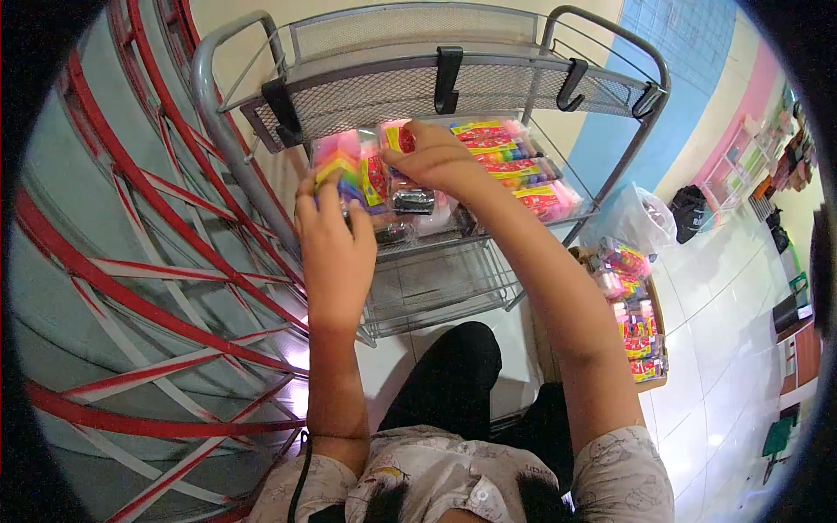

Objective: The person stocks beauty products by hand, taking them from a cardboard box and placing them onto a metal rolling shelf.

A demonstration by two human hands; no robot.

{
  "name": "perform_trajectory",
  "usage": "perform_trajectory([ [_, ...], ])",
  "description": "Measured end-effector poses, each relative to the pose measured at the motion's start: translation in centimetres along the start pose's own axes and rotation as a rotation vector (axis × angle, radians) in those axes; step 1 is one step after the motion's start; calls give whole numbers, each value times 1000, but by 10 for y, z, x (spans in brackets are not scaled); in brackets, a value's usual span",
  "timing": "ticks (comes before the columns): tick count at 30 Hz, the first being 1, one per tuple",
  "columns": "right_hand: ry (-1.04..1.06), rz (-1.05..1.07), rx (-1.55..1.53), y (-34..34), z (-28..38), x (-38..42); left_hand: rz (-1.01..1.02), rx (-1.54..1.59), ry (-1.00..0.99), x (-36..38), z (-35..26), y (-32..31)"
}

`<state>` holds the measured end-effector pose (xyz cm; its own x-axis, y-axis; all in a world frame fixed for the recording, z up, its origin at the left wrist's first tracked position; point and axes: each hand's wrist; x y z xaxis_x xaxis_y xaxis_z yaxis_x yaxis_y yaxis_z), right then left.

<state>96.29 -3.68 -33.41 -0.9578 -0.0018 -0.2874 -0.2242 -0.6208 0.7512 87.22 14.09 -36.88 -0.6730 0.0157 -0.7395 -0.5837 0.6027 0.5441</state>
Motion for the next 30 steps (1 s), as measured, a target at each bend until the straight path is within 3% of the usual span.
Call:
perform_trajectory([
  [4, 54, -23, -126, 3, 12, 16, 19, 285, 124, 1, -2, 2],
  [7, 46, -21, -66, -5, 23, 19, 60, 301, 290, 3, -11, 5],
  [10, 52, -23, -36, -14, 27, 18, 128, 12, 99, 1, 1, 4],
  [13, 50, -26, -1, -14, 29, 19, 264, -43, 161, -1, -20, 23],
  [15, 70, -26, 70, -7, 28, 21, 87, -279, -5, 5, -13, 16],
  [17, 66, -34, 61, -10, 19, 14, 81, -370, -47, 9, -9, 16],
  [19, 28, 0, 35, -4, 23, 16, 252, -319, 32, 6, -14, 26],
  [22, -24, 60, 8, 3, 26, 18, 285, -294, 48, 1, -19, 33],
  [25, 52, 41, 29, -2, 26, 18, 110, -260, 2, -1, -10, 20],
  [28, 129, 59, 6, -6, 28, 20, 156, -353, -58, 6, -5, 8],
  [30, 149, 20, -7, -15, 24, 17, 83, -515, -140, 8, -4, 4],
])
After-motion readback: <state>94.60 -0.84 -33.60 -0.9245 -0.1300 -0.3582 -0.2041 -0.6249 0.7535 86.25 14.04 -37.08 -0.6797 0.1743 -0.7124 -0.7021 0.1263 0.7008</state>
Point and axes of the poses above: each hand's wrist, its own x-axis away from the middle knuckle, its own y-axis out of the back of the hand, z = x × y, and after that the axes turned 10 degrees about -x, right-handed
